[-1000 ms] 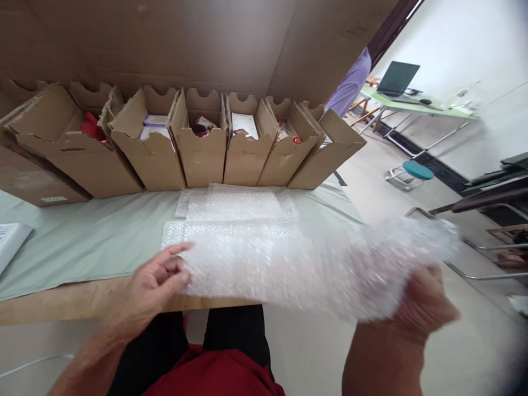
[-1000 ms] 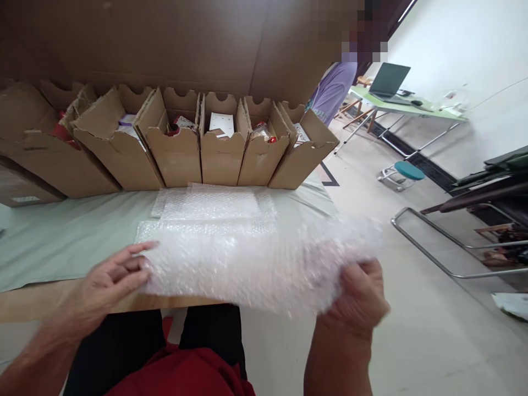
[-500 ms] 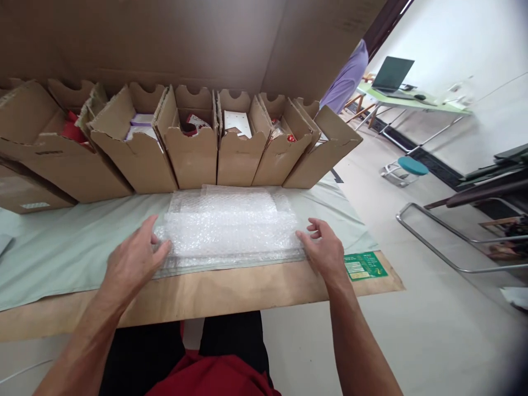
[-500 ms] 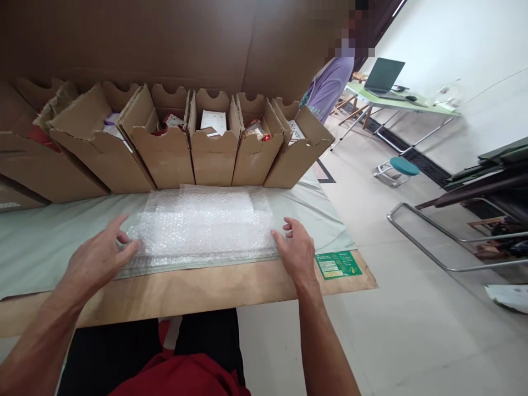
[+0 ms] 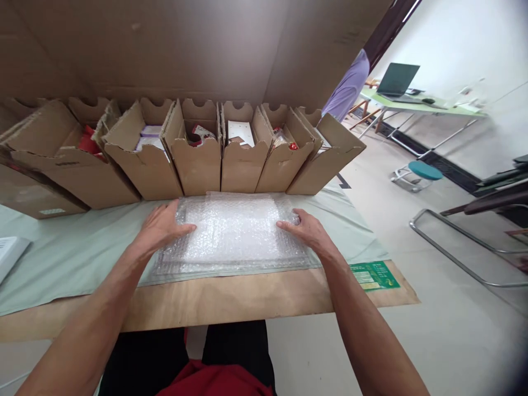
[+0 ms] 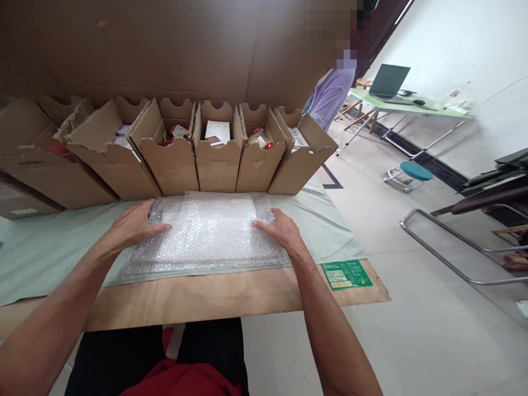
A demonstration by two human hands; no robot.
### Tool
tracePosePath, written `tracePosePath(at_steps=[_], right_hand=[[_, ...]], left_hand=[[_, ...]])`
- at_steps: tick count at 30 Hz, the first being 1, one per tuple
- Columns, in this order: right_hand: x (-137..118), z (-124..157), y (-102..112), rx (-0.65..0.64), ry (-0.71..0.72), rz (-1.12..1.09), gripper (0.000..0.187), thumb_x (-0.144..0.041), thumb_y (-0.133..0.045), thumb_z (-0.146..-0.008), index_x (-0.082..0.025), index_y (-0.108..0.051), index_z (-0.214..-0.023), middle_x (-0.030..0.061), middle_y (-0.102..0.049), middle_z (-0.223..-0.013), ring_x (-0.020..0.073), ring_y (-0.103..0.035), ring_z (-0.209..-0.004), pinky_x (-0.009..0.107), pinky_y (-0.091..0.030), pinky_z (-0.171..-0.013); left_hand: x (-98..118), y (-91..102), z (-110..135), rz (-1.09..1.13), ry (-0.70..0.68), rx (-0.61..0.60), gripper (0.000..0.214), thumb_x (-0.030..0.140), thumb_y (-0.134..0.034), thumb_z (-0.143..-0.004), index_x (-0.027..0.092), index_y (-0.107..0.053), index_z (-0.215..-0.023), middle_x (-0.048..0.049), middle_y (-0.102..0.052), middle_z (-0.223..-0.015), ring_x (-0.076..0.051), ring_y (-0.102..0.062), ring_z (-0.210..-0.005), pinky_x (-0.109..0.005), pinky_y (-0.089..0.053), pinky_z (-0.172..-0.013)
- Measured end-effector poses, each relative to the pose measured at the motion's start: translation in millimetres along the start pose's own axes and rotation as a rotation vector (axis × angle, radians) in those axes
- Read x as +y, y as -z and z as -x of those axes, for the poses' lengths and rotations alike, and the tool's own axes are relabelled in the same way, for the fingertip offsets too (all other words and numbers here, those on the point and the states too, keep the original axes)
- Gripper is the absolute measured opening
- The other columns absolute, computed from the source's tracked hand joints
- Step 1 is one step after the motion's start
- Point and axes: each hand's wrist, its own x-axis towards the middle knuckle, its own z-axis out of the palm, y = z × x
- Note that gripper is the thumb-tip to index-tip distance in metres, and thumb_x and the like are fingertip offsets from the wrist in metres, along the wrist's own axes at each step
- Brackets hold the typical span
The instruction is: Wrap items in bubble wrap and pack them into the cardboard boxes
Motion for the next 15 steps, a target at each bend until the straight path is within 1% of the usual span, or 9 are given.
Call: tracePosePath(at_steps=[2, 5, 8, 11, 13, 15], right_hand=[[-1, 1, -4, -0.005, 0.022, -0.095, 0.072, -0.061, -0.081, -0.066, -0.015, -0.068, -0.120, 0.0164, -0.072, -0.112, 0.0358, -0.066, -0.105, 0.039, -0.050, -0.083], [-4, 4, -9, -0.047, 0.065, -0.266, 0.051, -0.059, -0.078, -0.064, -0.018, -0.066, -0.093, 0.0079, -0.070, -0.087, 0.0277, -0.063, -0.083, 0.033, -0.046, -0.069], [-10, 11, -8, -0.100, 0.097, -0.331, 0.045, -0.061, -0.072, -0.063, -0.020, -0.061, -0.074, 0.0031, -0.063, -0.072, 0.0222, -0.058, -0.070, 0.031, -0.041, -0.062], [-17, 25, 0, -0.132, 0.131, -0.368, 0.042, -0.060, -0.070, -0.062, -0.020, -0.062, -0.070, 0.0025, -0.063, -0.069, 0.0215, -0.058, -0.068, 0.031, -0.042, -0.063], [-20, 38, 8, -0.142, 0.150, -0.386, 0.038, -0.057, -0.070, -0.065, -0.020, -0.064, -0.072, 0.0029, -0.066, -0.072, 0.0221, -0.060, -0.070, 0.031, -0.043, -0.064], [-21, 50, 12, -0.158, 0.165, -0.366, 0.034, -0.054, -0.069, -0.070, -0.020, -0.066, -0.075, 0.0034, -0.069, -0.076, 0.0228, -0.063, -0.073, 0.031, -0.045, -0.066]], left_hand=[[3, 0.0, -1, 0.021, -0.004, -0.049, 0.079, 0.050, -0.068, -0.079, 0.014, -0.047, -0.146, -0.0228, -0.064, -0.138, -0.043, -0.060, -0.127, -0.047, -0.050, -0.098], [8, -1.7, -3, 0.047, 0.011, -0.098, 0.075, 0.047, -0.065, -0.081, 0.013, -0.047, -0.146, -0.0222, -0.067, -0.135, -0.041, -0.064, -0.123, -0.045, -0.051, -0.094], [12, -4.6, -3, 0.052, 0.026, -0.105, 0.073, 0.042, -0.063, -0.083, 0.010, -0.047, -0.146, -0.0231, -0.065, -0.137, -0.039, -0.064, -0.124, -0.042, -0.051, -0.094], [13, -3.2, 7, 0.063, 0.009, -0.103, 0.069, 0.036, -0.061, -0.082, 0.014, -0.049, -0.146, -0.0185, -0.069, -0.133, -0.036, -0.068, -0.119, -0.038, -0.052, -0.091], [11, 0.1, 20, 0.081, -0.024, -0.112, 0.067, 0.035, -0.060, -0.082, 0.016, -0.050, -0.146, -0.0156, -0.072, -0.126, -0.035, -0.070, -0.112, -0.038, -0.052, -0.087], [7, 2.8, 34, 0.090, -0.052, -0.110, 0.066, 0.037, -0.059, -0.083, 0.020, -0.051, -0.146, -0.0127, -0.074, -0.121, -0.034, -0.070, -0.110, -0.038, -0.052, -0.084]])
